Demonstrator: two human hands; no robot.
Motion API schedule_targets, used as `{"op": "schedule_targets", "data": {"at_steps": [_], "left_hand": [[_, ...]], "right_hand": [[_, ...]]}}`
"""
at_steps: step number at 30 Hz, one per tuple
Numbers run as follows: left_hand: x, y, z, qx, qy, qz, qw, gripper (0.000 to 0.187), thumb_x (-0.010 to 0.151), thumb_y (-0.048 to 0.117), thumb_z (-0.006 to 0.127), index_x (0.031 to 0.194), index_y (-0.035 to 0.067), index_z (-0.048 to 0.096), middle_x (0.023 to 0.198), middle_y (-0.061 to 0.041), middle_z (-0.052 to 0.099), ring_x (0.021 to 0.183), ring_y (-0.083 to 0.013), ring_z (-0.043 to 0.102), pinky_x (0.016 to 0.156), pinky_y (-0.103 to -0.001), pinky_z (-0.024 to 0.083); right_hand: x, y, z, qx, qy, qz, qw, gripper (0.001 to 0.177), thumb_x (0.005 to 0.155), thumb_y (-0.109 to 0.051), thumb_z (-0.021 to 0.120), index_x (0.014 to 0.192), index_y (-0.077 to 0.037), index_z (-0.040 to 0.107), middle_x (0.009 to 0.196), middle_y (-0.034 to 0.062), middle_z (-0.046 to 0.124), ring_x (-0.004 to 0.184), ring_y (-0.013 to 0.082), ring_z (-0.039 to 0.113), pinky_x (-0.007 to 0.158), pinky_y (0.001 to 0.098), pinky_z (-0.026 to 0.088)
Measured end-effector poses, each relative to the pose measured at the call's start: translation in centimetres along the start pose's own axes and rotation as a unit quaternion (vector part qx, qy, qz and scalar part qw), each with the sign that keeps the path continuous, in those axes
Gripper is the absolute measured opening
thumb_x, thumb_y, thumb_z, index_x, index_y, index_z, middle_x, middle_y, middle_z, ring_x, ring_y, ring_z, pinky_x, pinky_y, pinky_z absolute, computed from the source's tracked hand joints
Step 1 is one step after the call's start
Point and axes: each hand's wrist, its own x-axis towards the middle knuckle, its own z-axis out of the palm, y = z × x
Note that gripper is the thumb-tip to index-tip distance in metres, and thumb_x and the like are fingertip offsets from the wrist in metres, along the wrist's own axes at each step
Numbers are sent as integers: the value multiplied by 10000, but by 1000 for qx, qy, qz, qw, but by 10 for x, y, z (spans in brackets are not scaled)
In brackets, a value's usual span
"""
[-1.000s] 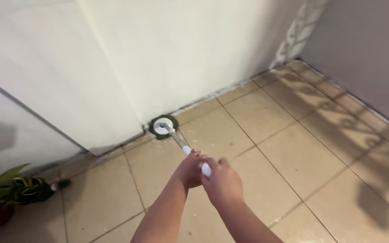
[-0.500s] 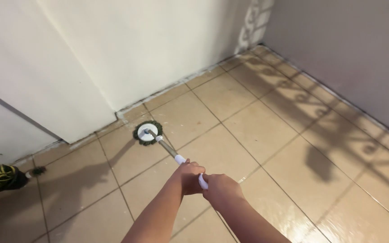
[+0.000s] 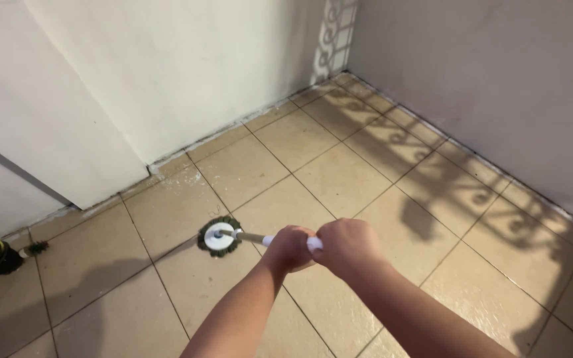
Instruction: Mopping a tiled balcony floor and then moving a white plastic table.
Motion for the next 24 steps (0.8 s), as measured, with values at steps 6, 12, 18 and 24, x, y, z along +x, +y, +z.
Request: {"op": "schedule_targets", "data": {"at_steps": [6,12,18,24], "left_hand": [[-27,-44,-14,5,36,34,999,211,684,266,798,774,118,678,834,-111,720,857,-363,688,776,-444,566],[-56,-142,-41,14,66,62,996,180,675,225,778,740,126,643,772,-97,691,802,-353,685,741,-435,563],[-59,-267,-113,23,92,101,990,163,686,192,757,717,125,611,724,-81,660,754,-341,677,716,-431,549],[-64,-356,-203,5,71,66,995,186,753,213,764,661,140,620,657,-57,611,708,-298,656,785,-424,510]], "right_hand": [[29,-62,18,-182,-17,-120,976,87,912,-177,676,882,-128,741,856,32,749,816,213,738,651,342,574],[91,-138,51,-170,-46,-127,976,66,935,-164,668,935,-125,721,889,49,748,882,216,755,681,342,596],[178,-231,92,-145,-50,-147,977,81,942,-164,660,1002,-116,687,924,59,740,903,227,750,702,351,596],[241,-315,153,-114,-59,-144,981,144,951,-165,650,1082,-107,646,965,70,730,927,239,742,728,363,597]]}}
